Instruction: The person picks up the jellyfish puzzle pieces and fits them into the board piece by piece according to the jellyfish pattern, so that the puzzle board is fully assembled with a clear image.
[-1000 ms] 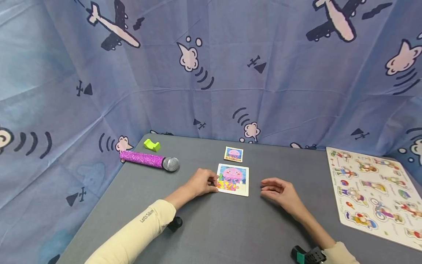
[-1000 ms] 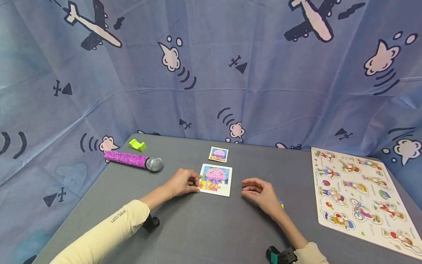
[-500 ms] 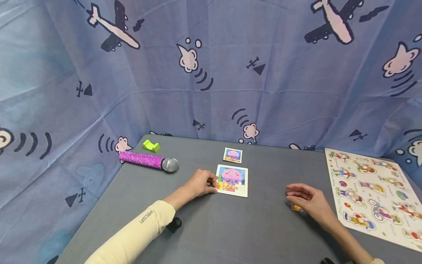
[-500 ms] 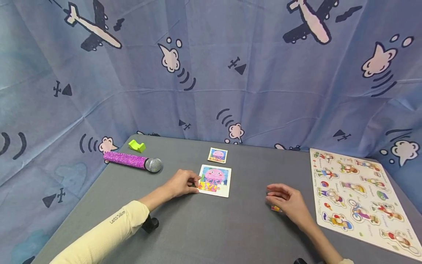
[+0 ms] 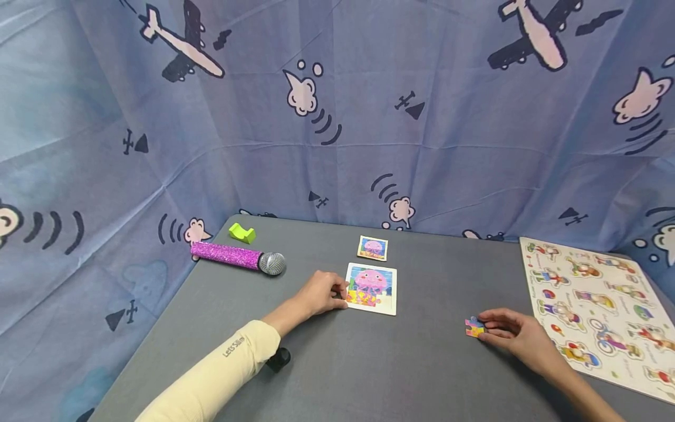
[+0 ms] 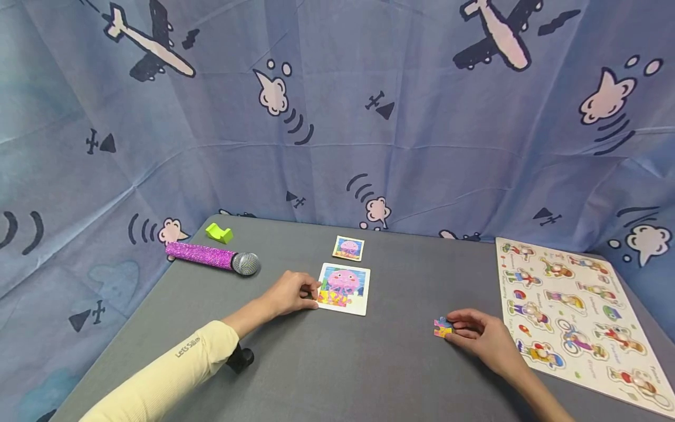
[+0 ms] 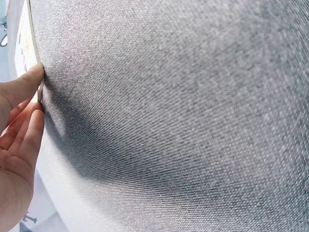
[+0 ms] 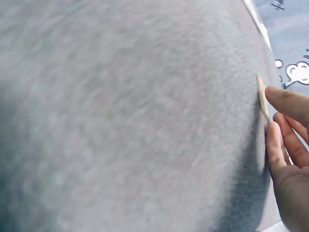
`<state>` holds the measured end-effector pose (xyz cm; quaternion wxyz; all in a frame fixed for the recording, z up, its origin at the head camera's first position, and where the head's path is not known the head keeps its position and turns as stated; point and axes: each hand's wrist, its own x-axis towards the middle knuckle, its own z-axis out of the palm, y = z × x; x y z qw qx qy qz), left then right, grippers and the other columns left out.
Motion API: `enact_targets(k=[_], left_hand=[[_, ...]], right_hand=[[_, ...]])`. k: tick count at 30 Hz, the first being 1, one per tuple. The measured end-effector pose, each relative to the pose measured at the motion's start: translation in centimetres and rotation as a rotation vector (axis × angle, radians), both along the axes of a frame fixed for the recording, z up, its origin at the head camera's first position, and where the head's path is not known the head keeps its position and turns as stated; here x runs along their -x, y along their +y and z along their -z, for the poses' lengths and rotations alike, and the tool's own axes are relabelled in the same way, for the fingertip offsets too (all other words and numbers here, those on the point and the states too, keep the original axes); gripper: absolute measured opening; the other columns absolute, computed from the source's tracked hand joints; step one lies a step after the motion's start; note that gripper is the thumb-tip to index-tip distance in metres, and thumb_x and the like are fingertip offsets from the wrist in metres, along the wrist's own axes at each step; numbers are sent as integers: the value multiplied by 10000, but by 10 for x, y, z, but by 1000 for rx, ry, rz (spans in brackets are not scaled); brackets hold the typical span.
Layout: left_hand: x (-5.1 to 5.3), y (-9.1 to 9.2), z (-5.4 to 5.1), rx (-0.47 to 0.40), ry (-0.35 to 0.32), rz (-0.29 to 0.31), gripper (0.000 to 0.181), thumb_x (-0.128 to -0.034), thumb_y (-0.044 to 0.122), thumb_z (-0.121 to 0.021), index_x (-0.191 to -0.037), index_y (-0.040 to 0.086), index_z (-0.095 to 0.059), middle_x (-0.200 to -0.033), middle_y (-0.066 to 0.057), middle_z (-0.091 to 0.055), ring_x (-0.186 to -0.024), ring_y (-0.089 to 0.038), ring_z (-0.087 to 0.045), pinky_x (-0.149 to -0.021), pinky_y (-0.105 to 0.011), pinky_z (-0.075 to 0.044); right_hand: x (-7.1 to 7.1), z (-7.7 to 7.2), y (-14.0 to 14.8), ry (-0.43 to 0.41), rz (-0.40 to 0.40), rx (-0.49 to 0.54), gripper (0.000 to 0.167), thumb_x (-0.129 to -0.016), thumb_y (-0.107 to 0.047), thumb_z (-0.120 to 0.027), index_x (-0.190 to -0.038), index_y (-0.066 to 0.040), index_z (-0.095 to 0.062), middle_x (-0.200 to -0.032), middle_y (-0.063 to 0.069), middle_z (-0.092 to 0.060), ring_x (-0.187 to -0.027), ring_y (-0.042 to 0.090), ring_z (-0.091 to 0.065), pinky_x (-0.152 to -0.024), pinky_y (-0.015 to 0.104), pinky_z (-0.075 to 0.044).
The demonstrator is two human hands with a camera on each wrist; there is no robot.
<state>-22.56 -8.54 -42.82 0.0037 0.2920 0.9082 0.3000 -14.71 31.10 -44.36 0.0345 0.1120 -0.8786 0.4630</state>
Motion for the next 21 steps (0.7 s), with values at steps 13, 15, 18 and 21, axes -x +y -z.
enact_targets(k=[13, 15, 18, 21], left_hand=[[0, 1, -2, 17, -8, -10, 186, -721, 110, -840, -729, 74, -658, -850, -31, -677, -841, -136, -644, -721, -202, -518], [0, 1, -2, 13, -14, -12, 183, -722, 106, -839, -728, 71, -660, -857, -35, -680, -853, -141, -647, -724, -205, -517], [0, 1, -1, 18, -8, -11, 186, -718, 105, -842, -725, 68, -659, -855, -34, -682, -865, -155, -655, -722, -190, -514], [0, 0, -1, 24, -9, -12, 186, -718, 108, -842, -727, 70, -660, -847, -25, -679, -851, -148, -652, -715, -169, -505]], right_hand=[[-2, 1, -3, 33, 10, -78, 315, -723, 45, -785, -1009, 77, -659, -939, 199, -678, -736, -24, -632, -615, 188, -529], [-1, 0, -2, 9, 15, -63, 322, -724, 41, -787, -1013, 87, -652, -944, 202, -677, -744, -15, -638, -622, 200, -535], [-1, -3, 0, -47, 33, -41, 338, -743, 11, -785, -1036, 91, -637, -955, 169, -678, -756, -4, -646, -623, 220, -540], [-2, -5, 2, -96, 44, 7, 367, -757, -3, -778, -1069, 103, -617, -966, 110, -685, -770, 20, -661, -627, 236, -543]])
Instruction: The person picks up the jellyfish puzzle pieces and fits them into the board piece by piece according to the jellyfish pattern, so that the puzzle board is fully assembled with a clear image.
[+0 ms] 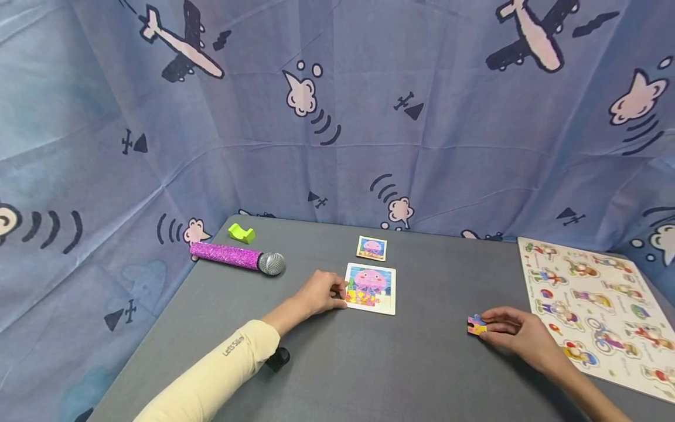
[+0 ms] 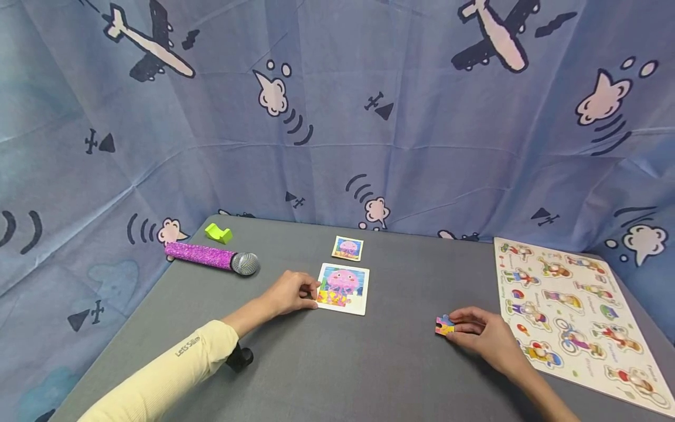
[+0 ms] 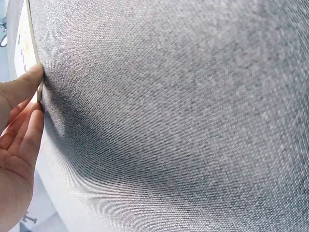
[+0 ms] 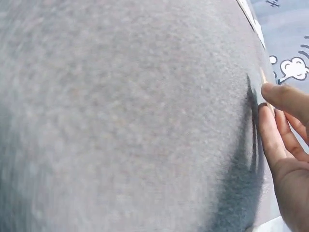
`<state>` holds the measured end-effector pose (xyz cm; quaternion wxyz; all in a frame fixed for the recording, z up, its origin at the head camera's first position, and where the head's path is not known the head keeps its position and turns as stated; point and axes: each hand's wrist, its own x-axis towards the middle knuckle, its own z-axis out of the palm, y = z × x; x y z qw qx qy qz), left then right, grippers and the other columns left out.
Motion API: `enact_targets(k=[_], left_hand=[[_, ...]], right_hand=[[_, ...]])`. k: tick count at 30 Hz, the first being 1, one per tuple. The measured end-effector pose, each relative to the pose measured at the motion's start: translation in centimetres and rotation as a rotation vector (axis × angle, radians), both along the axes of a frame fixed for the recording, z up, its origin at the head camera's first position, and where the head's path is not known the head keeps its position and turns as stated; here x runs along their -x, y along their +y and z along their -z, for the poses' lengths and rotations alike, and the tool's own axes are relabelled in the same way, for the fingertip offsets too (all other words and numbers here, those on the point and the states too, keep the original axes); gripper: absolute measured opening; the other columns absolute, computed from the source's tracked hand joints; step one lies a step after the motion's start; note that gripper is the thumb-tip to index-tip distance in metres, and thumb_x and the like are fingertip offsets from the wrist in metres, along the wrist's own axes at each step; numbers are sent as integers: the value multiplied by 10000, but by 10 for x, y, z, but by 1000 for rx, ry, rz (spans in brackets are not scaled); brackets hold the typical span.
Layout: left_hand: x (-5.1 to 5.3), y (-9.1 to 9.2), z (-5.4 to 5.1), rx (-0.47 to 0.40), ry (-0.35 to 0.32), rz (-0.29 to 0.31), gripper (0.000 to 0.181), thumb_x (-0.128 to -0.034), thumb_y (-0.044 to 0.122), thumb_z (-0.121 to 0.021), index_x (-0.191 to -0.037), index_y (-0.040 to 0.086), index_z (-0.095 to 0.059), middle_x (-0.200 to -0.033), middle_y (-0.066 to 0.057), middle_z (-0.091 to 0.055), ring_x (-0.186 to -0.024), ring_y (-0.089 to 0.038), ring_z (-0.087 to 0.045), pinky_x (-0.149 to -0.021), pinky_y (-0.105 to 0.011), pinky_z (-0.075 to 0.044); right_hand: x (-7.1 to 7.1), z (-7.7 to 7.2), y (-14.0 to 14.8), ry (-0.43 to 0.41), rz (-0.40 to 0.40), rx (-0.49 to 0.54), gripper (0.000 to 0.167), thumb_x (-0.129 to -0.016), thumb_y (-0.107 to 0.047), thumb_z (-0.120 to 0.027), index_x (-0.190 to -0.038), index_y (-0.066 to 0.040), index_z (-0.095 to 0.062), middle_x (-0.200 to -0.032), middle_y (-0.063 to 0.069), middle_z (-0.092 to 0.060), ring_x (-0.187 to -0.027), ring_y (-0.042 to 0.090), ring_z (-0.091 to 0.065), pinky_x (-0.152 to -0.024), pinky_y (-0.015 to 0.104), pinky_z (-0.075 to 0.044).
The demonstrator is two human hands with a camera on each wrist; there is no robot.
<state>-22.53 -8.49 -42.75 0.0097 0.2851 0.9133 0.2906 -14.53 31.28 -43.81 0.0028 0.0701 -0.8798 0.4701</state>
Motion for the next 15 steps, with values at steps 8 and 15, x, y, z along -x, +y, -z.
enact_targets(k=[8, 15], left_hand=[[1, 0, 1, -18, 18, 13, 187, -715, 96, -840, -733, 56, -658, -826, -29, -677, -810, -134, -639, -703, -144, -492], [2, 0, 1, -16, 15, 9, 196, -712, 93, -842, -723, 66, -648, -811, -18, -671, -791, -104, -623, -689, -135, -487]], right_hand=[[1, 5, 0, -87, -11, 240, 399, -804, -1, -738, -1147, 133, -583, -976, -117, -697, -855, 27, -678, -694, 198, -528], [7, 7, -7, -96, -22, 324, 401, -816, 15, -722, -1168, 142, -578, -1010, -123, -699, -881, 29, -673, -709, 193, -526]])
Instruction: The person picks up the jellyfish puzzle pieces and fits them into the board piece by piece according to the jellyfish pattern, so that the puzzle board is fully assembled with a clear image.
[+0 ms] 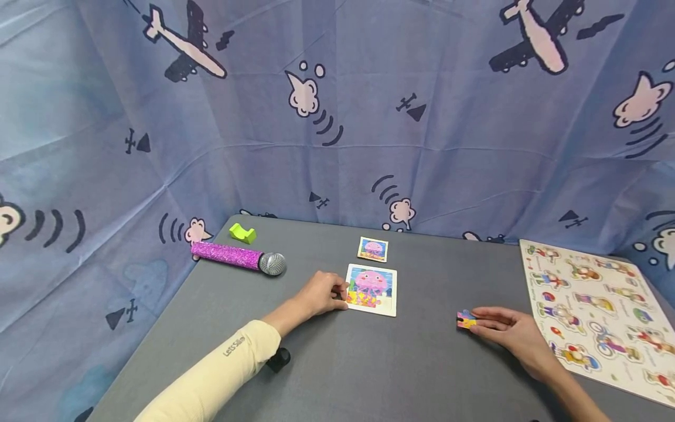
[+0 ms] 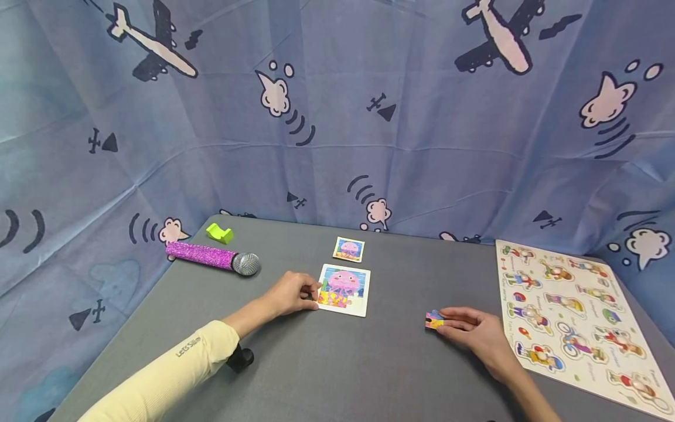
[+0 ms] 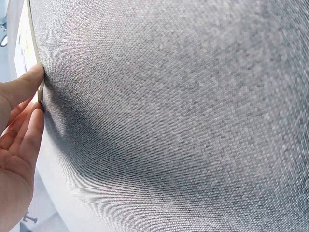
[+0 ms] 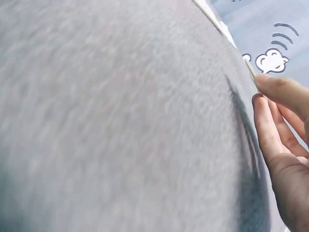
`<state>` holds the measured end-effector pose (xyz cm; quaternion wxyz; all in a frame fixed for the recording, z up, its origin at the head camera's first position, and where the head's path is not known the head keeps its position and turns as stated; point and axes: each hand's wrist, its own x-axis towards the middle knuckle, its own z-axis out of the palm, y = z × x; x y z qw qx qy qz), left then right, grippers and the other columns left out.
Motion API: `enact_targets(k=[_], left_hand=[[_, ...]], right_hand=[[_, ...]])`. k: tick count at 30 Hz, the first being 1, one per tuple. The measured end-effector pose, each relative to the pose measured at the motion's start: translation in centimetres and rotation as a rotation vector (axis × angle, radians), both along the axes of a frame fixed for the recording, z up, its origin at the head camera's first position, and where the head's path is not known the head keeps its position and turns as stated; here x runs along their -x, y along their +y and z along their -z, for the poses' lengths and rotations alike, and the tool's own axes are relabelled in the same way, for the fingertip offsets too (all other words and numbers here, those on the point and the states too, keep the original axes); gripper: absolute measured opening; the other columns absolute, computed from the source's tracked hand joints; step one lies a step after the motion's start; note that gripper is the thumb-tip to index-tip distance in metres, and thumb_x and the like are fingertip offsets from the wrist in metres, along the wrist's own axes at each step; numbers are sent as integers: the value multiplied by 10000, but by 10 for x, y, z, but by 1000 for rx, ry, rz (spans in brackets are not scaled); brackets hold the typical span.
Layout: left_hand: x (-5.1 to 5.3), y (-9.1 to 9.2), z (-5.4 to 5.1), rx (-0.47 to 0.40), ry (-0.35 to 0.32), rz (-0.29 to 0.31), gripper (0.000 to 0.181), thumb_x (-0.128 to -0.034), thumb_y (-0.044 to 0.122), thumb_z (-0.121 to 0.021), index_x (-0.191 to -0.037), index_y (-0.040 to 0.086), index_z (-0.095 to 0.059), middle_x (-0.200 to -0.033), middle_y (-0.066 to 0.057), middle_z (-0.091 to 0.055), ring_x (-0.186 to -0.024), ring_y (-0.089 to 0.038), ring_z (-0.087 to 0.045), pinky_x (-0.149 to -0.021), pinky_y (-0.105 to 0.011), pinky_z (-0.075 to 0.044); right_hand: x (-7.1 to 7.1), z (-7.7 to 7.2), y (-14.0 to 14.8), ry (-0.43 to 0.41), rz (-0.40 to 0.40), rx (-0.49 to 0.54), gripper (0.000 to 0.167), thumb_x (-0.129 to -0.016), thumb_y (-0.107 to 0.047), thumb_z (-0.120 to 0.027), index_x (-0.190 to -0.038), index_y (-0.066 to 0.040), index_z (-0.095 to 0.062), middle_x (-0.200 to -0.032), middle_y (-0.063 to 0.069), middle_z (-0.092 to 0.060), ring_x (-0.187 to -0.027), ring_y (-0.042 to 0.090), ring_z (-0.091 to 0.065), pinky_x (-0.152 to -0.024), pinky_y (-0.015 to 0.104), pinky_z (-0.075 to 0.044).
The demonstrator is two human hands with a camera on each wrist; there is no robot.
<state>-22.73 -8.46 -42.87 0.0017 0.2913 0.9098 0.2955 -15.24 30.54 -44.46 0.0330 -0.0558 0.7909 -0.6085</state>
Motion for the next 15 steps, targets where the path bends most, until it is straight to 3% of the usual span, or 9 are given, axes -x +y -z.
enact_targets(k=[3, 15], left_hand=[[-1, 0, 0, -6, -2, 2, 198, -710, 92, -843, -724, 64, -648, -801, -15, -666, -783, -100, -616, -688, -140, -489], [-1, 0, 0, -30, -17, 9, 193, -711, 65, -837, -721, 46, -644, -813, -41, -683, -801, -132, -647, -692, -153, -495]], right_hand=[[2, 0, -5, 17, 16, -37, 402, -821, -3, -726, -1169, 138, -581, -1015, -145, -690, -888, 7, -660, -703, 185, -520], [9, -3, -29, 31, 10, 5, 404, -792, -1, -752, -1134, 145, -596, -988, -113, -706, -876, 23, -671, -705, 190, -522]])
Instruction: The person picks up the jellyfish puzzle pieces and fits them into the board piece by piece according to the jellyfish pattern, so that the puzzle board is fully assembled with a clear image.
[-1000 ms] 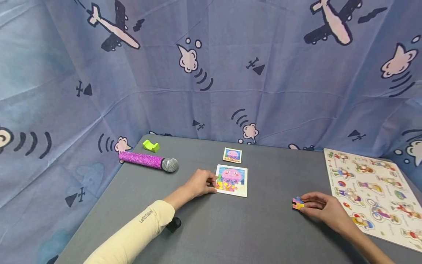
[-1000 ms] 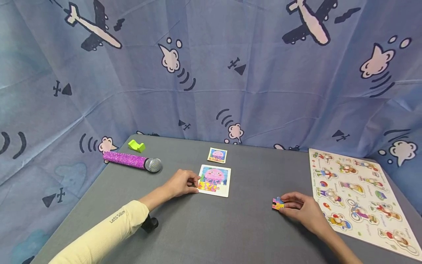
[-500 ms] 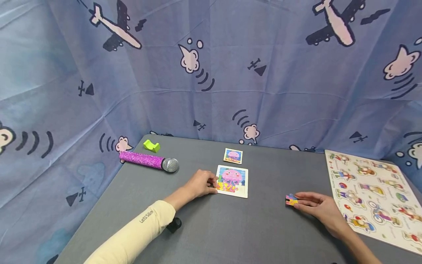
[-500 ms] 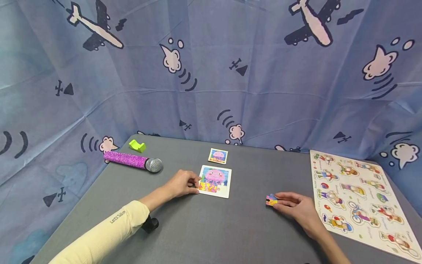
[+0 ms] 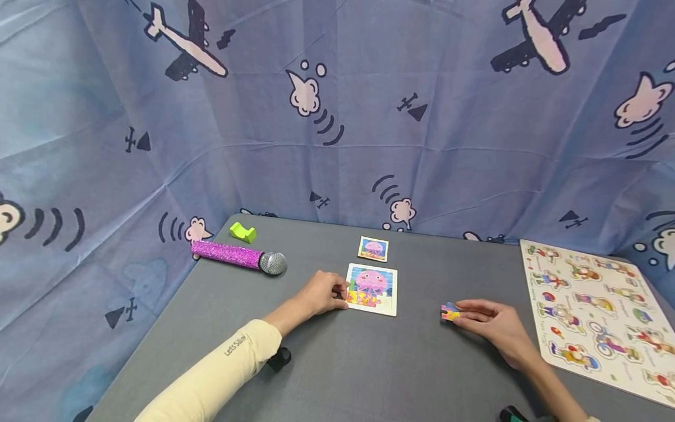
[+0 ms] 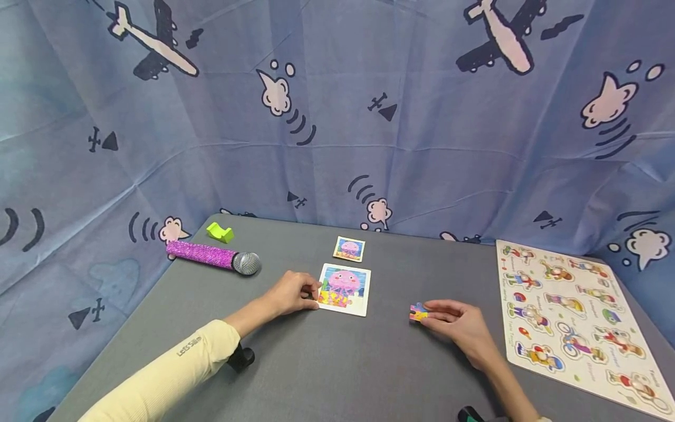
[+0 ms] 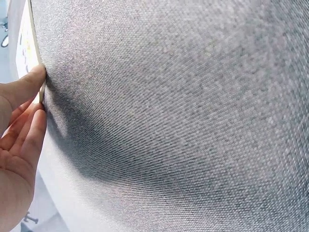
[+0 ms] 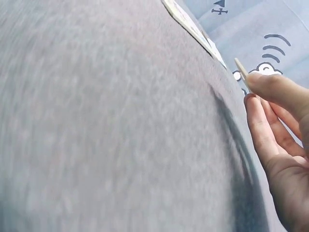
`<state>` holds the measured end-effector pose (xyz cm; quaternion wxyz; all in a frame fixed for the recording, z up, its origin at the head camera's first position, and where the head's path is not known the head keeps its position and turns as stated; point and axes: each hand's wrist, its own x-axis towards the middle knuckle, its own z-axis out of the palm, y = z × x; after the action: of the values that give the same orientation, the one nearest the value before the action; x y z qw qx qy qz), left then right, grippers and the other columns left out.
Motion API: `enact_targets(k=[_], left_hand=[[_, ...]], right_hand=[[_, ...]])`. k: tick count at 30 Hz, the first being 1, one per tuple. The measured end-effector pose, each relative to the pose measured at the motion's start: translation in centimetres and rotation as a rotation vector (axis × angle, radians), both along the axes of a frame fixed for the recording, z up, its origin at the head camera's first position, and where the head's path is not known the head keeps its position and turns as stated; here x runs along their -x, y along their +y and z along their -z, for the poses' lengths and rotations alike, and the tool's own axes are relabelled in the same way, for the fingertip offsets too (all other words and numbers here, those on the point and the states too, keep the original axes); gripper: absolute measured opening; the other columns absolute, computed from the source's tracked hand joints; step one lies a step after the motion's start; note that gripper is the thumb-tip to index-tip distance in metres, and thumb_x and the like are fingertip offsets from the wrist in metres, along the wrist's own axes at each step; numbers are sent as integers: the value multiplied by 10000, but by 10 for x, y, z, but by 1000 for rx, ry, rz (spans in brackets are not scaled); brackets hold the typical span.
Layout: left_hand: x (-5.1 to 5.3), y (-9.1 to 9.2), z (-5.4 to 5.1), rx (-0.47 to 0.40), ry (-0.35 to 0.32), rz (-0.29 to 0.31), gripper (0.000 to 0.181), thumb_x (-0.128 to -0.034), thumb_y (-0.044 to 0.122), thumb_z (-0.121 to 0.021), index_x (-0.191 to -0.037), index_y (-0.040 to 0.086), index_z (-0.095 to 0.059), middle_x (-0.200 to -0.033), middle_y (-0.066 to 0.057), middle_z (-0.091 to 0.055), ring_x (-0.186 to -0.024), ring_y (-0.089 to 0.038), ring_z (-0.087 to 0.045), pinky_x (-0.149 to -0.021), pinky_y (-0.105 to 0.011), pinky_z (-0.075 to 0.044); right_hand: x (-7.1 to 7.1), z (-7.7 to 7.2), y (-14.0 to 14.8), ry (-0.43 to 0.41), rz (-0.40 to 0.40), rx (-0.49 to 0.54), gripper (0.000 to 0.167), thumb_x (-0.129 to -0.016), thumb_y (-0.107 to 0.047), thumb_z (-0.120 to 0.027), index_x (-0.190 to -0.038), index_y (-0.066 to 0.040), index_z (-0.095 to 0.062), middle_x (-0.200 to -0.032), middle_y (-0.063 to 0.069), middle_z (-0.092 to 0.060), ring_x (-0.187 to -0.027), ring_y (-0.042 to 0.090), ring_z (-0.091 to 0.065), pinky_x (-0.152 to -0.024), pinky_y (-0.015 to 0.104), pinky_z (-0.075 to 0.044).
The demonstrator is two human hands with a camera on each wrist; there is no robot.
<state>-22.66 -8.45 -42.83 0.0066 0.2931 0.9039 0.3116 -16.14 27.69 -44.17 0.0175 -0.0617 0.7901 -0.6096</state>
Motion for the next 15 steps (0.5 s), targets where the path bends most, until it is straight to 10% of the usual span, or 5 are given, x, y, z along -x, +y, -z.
enact_targets(k=[15], left_hand=[[0, 0, 0, 22, 4, -10, 185, -719, 87, -836, -727, 55, -654, -821, -33, -685, -809, -128, -648, -707, -157, -501]], right_hand=[[15, 1, -37, 25, -12, 14, 452, -764, -11, -780, -1132, 163, -582, -1000, -1, -707, -834, 45, -675, -701, 196, -526]])
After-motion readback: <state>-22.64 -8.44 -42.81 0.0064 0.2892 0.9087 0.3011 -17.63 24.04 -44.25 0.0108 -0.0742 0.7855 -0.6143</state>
